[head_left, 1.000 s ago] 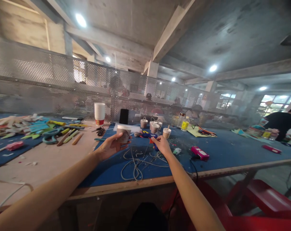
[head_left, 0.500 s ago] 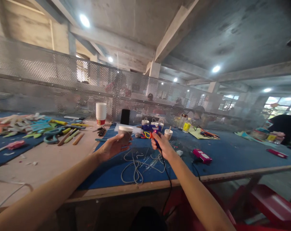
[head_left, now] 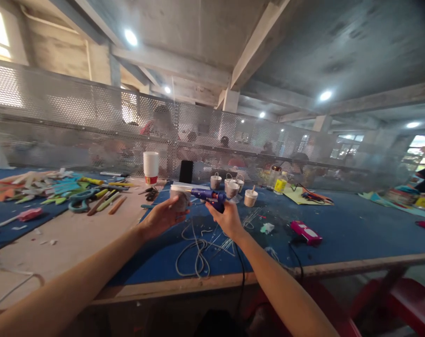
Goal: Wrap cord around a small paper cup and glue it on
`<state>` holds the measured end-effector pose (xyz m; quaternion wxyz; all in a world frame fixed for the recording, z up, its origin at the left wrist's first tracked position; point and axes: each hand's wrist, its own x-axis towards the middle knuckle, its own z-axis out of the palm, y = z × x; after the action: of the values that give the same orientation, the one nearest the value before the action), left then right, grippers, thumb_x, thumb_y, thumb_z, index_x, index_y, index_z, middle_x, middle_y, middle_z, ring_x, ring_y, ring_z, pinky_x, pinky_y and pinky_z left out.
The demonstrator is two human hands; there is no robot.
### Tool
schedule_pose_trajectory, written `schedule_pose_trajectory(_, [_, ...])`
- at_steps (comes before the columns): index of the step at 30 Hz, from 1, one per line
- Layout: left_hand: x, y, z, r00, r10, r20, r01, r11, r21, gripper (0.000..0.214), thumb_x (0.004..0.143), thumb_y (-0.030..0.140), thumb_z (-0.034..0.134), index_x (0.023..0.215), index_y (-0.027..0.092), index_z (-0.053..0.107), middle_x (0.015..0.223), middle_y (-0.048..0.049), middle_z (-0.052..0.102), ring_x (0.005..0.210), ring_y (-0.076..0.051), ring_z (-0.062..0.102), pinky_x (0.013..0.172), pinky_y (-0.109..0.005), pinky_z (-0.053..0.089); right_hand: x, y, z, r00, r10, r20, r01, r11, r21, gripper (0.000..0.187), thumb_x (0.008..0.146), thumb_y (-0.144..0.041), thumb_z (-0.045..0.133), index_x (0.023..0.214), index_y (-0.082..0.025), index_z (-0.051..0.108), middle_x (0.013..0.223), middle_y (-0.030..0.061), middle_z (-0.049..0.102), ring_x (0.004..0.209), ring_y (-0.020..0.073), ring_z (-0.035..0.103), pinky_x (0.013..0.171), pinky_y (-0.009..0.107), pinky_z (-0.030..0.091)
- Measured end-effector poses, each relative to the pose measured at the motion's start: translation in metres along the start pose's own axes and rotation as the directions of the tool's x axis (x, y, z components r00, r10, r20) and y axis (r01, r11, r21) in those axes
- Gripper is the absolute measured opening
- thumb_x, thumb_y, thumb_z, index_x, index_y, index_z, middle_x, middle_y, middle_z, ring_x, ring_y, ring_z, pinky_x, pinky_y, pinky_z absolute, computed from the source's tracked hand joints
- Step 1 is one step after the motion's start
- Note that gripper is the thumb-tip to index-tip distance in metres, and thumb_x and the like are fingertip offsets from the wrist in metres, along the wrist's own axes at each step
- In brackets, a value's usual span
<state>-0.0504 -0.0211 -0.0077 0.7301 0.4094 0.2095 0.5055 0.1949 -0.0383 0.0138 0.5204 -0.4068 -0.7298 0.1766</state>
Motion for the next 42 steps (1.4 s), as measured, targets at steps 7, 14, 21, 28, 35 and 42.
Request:
schedule_pose_trajectory(7, [-0.001,-0.003,0.005,1.000,0.015,-0.025,-0.014,1.000,0.026,0.026,0.088,0.024,0.071,0.113,0.018,0.074,0.101,-0.0084,0.078,0.077,-0.020,0.074,0.065,-0.027,0.058,-0.003,0.001,-0.002,0.998,-0.015,0.060,0.016,1.000,-0.025,0.025,0.089,-0.044,0.063,0.086,-0.022,0.075,0.057,0.0016,0.064,0.060,0.0201,0.068,0.059,0.027,0.052])
schedule_pose_trajectory(14, [0.000,-0.004,0.002,1.000,0.016,0.026,-0.017,0.998,0.062,0.027,0.089,0.025,0.070,0.115,0.015,0.072,0.109,-0.0105,0.076,0.076,-0.018,0.073,0.064,-0.026,0.058,-0.002,0.009,-0.001,0.995,-0.085,0.049,0.091,0.986,-0.139,0.028,0.092,-0.046,0.063,0.101,-0.023,0.077,0.081,0.0067,0.076,0.089,0.0263,0.073,0.074,0.030,0.055])
schedule_pose_trajectory(21, [0.001,-0.005,0.001,1.000,0.016,-0.011,-0.015,0.999,0.033,0.023,0.089,0.020,0.070,0.111,0.017,0.074,0.096,-0.0081,0.079,0.076,-0.021,0.074,0.066,-0.028,0.058,-0.003,0.016,0.001,0.985,-0.159,0.064,0.169,0.961,-0.219,0.027,0.094,-0.044,0.064,0.108,-0.023,0.074,0.099,0.0086,0.078,0.092,0.0259,0.073,0.085,0.033,0.055])
schedule_pose_trajectory(28, [0.002,-0.007,-0.002,1.000,0.012,-0.014,-0.012,0.999,0.031,0.024,0.087,0.020,0.072,0.111,0.019,0.074,0.096,-0.0069,0.080,0.078,-0.021,0.075,0.071,-0.030,0.059,-0.003,0.021,0.002,0.983,-0.168,0.068,0.180,0.946,-0.269,0.030,0.094,-0.048,0.063,0.106,-0.022,0.074,0.094,0.0095,0.078,0.088,0.0268,0.074,0.081,0.032,0.053])
schedule_pose_trajectory(35, [0.004,-0.008,-0.003,0.999,0.012,-0.031,-0.011,0.999,0.035,0.024,0.087,0.020,0.073,0.111,0.018,0.075,0.096,-0.0073,0.080,0.077,-0.022,0.075,0.071,-0.031,0.060,-0.003,0.024,0.003,0.976,-0.213,0.044,0.215,0.918,-0.335,0.033,0.095,-0.050,0.062,0.104,-0.021,0.074,0.092,0.0107,0.078,0.088,0.0277,0.075,0.078,0.030,0.052])
schedule_pose_trajectory(42, [0.003,-0.007,-0.001,1.000,0.008,-0.027,-0.007,0.999,0.036,0.022,0.088,0.020,0.072,0.110,0.018,0.075,0.098,-0.0075,0.080,0.078,-0.022,0.075,0.072,-0.031,0.060,-0.004,0.025,0.003,0.981,-0.187,0.049,0.191,0.908,-0.374,0.034,0.095,-0.050,0.061,0.104,-0.021,0.074,0.093,0.0106,0.078,0.090,0.0274,0.074,0.078,0.029,0.051])
